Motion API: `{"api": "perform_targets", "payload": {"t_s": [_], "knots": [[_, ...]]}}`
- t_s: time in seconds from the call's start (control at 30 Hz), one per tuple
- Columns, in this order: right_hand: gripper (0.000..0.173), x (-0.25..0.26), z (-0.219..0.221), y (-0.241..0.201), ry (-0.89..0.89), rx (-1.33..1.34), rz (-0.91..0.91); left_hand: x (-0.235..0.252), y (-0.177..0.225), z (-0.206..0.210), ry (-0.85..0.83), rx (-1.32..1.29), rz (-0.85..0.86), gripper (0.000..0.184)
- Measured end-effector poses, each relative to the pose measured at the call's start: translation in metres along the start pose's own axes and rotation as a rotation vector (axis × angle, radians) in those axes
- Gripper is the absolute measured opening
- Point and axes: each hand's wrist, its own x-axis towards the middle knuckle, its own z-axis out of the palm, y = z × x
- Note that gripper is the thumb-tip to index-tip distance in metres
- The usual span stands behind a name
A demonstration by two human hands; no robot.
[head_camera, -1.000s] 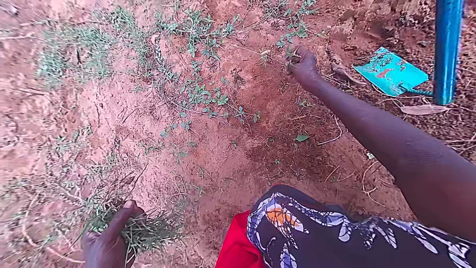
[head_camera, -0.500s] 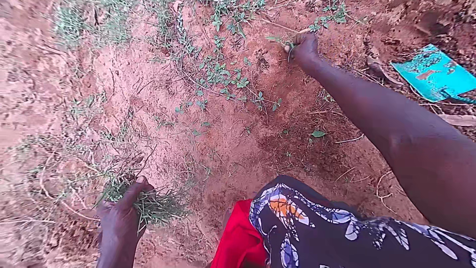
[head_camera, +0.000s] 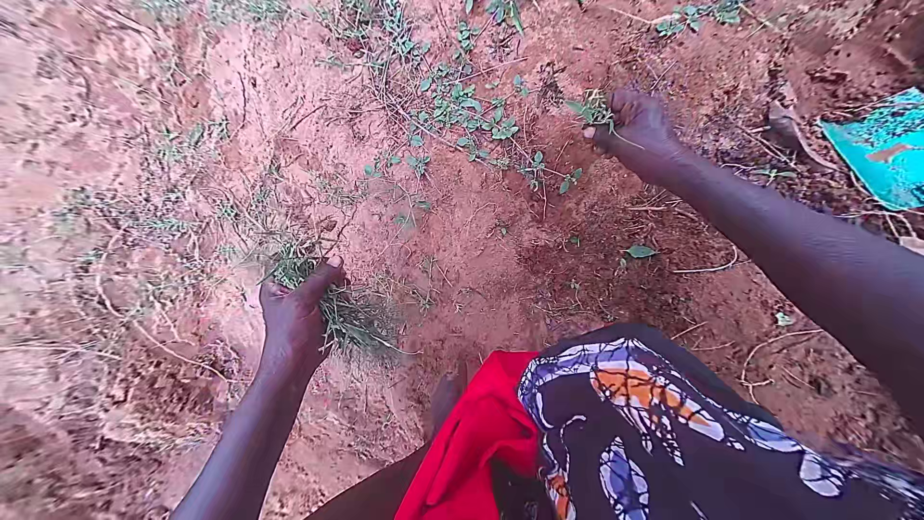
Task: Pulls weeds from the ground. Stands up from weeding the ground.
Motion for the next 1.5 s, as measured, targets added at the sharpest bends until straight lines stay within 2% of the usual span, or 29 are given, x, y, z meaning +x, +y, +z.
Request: {"api": "perform_targets", "payload": {"t_s": [0.1, 0.17, 0.27, 0.33, 0.4, 0.43, 0.53, 0.67, 0.73, 0.77, 0.83, 0.87, 0.93, 0.97, 1.0, 1.07, 1.13, 1.23, 1.3, 1.4, 1.5], "knots": [[0.028, -0.011, 0.022, -0.034, -0.007, -0.021, 0.129, -0.002, -0.001, 0.022, -0.025, -0.1, -0.152, 0.011], [0.038, -0.024, 0.045, -0.064, -0.092, 0.044, 0.275, -0.005, -0.003, 0.042, -0.098, -0.157, -0.228, 0.011], [0.052, -0.054, 0.08, -0.097, -0.295, 0.258, 0.439, -0.014, -0.005, 0.078, -0.245, -0.201, -0.287, 0.026], [0.044, -0.076, 0.099, -0.106, -0.387, 0.414, 0.477, -0.021, -0.004, 0.098, -0.34, -0.209, -0.302, 0.039], [0.031, -0.092, 0.11, -0.116, -0.468, 0.547, 0.496, -0.025, -0.009, 0.108, -0.446, -0.171, -0.293, 0.062], [0.035, -0.099, 0.113, -0.119, -0.509, 0.572, 0.491, -0.027, -0.012, 0.111, -0.479, -0.135, -0.281, 0.065], [0.064, -0.114, 0.11, -0.128, -0.66, 0.544, 0.486, -0.038, -0.011, 0.112, -0.496, -0.083, -0.251, 0.071], [0.065, -0.115, 0.102, -0.135, -0.826, 0.439, 0.504, -0.039, -0.013, 0.102, -0.485, -0.014, -0.186, 0.069], [0.068, -0.11, 0.098, -0.14, -0.911, 0.318, 0.5, -0.036, -0.019, 0.095, -0.468, 0.018, -0.147, 0.061], [0.067, -0.107, 0.098, -0.144, -0.942, 0.259, 0.499, -0.035, -0.021, 0.091, -0.461, 0.016, -0.147, 0.056], [0.053, -0.1, 0.102, -0.154, -1.005, 0.133, 0.48, -0.032, -0.021, 0.084, -0.454, -0.018, -0.182, 0.052], [0.054, -0.096, 0.105, -0.158, -1.043, 0.061, 0.447, -0.029, -0.021, 0.081, -0.451, -0.028, -0.197, 0.051], [0.069, -0.084, 0.113, -0.165, -1.09, -0.074, 0.364, -0.02, -0.02, 0.069, -0.415, -0.033, -0.197, 0.044], [0.073, -0.078, 0.117, -0.167, -1.071, -0.107, 0.319, -0.014, -0.021, 0.061, -0.38, -0.042, -0.183, 0.041], [0.068, -0.071, 0.118, -0.167, -1.023, -0.103, 0.275, -0.007, -0.021, 0.051, -0.332, -0.059, -0.166, 0.04], [0.041, -0.054, 0.117, -0.164, -0.872, -0.029, 0.221, 0.01, -0.018, 0.024, -0.188, -0.106, -0.121, 0.032], [0.019, -0.024, 0.109, -0.153, -0.686, -0.088, 0.136, 0.033, -0.012, -0.009, 0.026, -0.168, -0.024, 0.02], [0.02, 0.031, 0.089, -0.131, -0.425, -0.356, -0.068, 0.065, 0.0, -0.065, 0.325, -0.262, 0.121, 0.026], [0.023, 0.061, 0.078, -0.125, -0.3, -0.419, -0.06, 0.074, 0.006, -0.092, 0.458, -0.304, 0.159, 0.03], [0.02, 0.084, 0.076, -0.115, -0.147, -0.389, -0.03, 0.078, 0.002, -0.112, 0.526, -0.293, 0.153, 0.036], [0.019, 0.08, 0.089, -0.115, -0.154, -0.355, 0.014, 0.083, -0.01, -0.123, 0.555, -0.261, 0.176, 0.041]]}}
